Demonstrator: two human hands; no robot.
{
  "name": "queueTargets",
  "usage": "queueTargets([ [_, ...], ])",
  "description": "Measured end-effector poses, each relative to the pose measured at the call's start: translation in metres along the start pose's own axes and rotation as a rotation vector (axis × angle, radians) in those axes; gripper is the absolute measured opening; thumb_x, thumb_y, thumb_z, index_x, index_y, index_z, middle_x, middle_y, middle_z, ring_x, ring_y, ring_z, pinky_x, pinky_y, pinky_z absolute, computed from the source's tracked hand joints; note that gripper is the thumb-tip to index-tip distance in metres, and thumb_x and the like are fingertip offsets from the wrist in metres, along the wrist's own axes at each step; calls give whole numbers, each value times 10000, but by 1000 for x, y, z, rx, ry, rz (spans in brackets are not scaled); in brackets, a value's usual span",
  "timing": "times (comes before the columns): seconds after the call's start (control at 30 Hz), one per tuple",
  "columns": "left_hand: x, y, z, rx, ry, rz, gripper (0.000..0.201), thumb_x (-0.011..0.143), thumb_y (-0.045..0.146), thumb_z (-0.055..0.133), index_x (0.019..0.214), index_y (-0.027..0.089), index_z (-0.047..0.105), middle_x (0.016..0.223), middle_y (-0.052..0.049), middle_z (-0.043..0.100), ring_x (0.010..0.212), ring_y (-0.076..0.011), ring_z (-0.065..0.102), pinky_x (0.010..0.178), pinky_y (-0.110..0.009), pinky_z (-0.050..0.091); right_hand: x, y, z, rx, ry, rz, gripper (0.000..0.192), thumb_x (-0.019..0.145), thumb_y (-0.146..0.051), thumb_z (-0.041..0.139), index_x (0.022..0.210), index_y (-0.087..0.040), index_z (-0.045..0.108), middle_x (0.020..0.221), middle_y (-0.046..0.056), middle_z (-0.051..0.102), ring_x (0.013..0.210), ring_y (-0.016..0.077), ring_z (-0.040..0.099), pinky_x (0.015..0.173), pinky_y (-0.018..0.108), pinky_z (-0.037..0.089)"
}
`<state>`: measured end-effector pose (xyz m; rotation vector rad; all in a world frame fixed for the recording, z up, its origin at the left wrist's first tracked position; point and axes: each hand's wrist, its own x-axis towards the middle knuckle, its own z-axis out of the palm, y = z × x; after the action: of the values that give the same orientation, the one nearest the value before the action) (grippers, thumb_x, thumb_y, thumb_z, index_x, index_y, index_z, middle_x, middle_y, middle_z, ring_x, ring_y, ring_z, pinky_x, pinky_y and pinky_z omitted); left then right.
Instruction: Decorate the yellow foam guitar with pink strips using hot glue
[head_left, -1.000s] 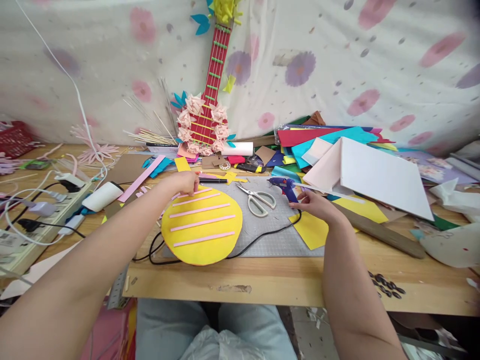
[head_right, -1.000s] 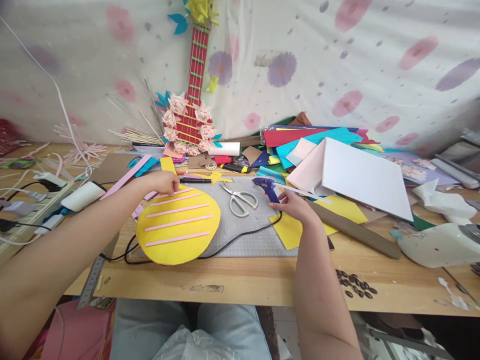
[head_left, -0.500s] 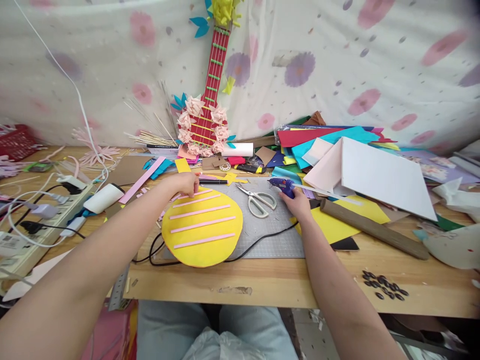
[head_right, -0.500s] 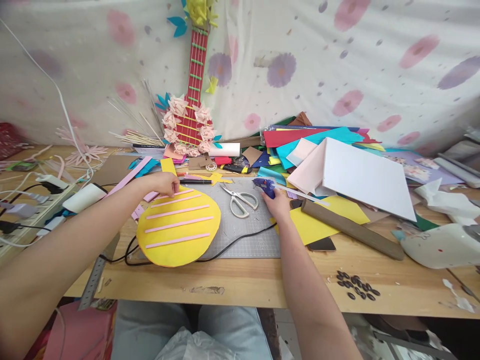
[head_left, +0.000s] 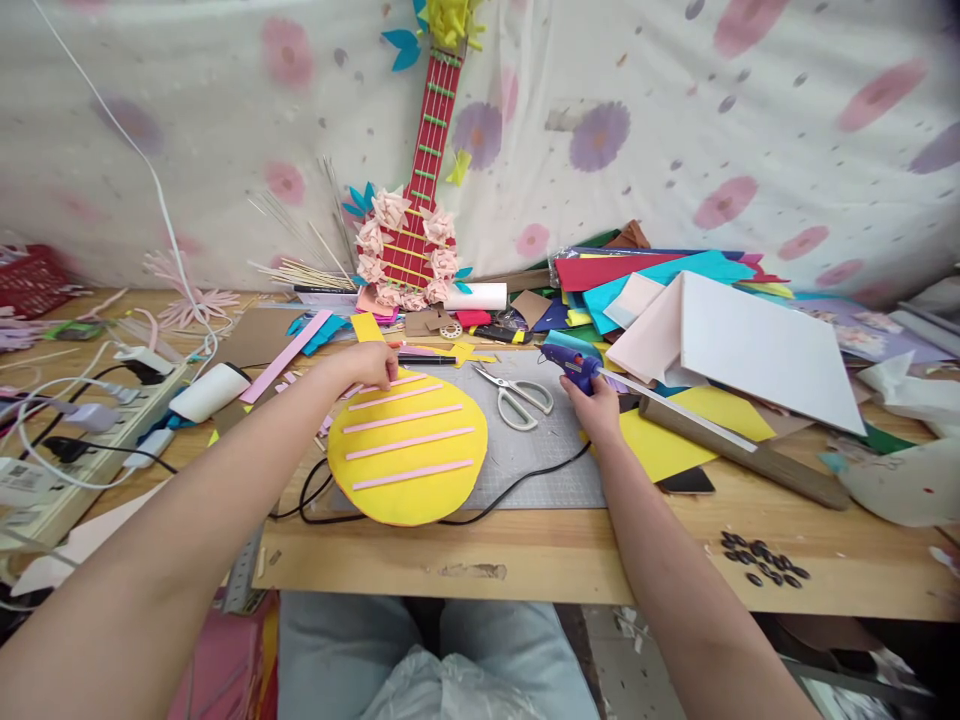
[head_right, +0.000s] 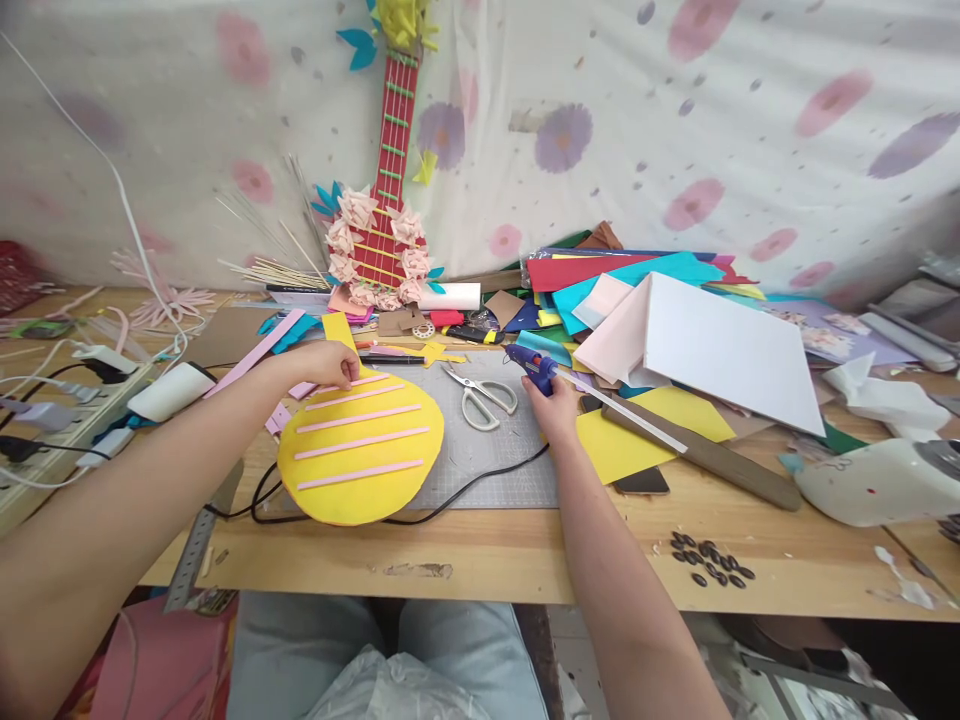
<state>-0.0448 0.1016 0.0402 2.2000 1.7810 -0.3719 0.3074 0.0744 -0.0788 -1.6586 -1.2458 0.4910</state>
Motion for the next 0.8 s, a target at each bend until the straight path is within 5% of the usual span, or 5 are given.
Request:
queueTargets([
  [0.17,-3,-4,2,-211,114,-78,134,571,133,649,697,179,655,683,7,655,700,-140,588,613,-204,402,0,-18,0,344,-239,98,457,588,-501,663,894,-167,610,817,44,637,615,126,543,559,253,404],
  [0.33,-4,-6,14,-1297,83,-74,136,642,102,682,749,130,604,684,-15,626,633,-110,595,654,-243,484,-10,-64,3,436,-602,28,409,666,-529,617,829,-155,595,599,0,547,511,93,459,465,221,328],
  [0.43,-5,-4,23,-1671,-2,-68,158,680,39,653,810,112,599,677,-19,625,588,-89,597,631,-225,502,-20,-90,12,348,-738,-1,438,673,-579,590,734,-145,592,525,-17,487,472,83,425,447,220,310],
  [0.8,-18,2,30,-1871,-97,-22,172,794,13,501,868,108,623,698,-36,658,610,-91,623,653,-213,521,-40,-115,51,176,-824,-90,471,640,-627,590,614,-161,528,450,-41,447,412,68,380,422,219,294],
])
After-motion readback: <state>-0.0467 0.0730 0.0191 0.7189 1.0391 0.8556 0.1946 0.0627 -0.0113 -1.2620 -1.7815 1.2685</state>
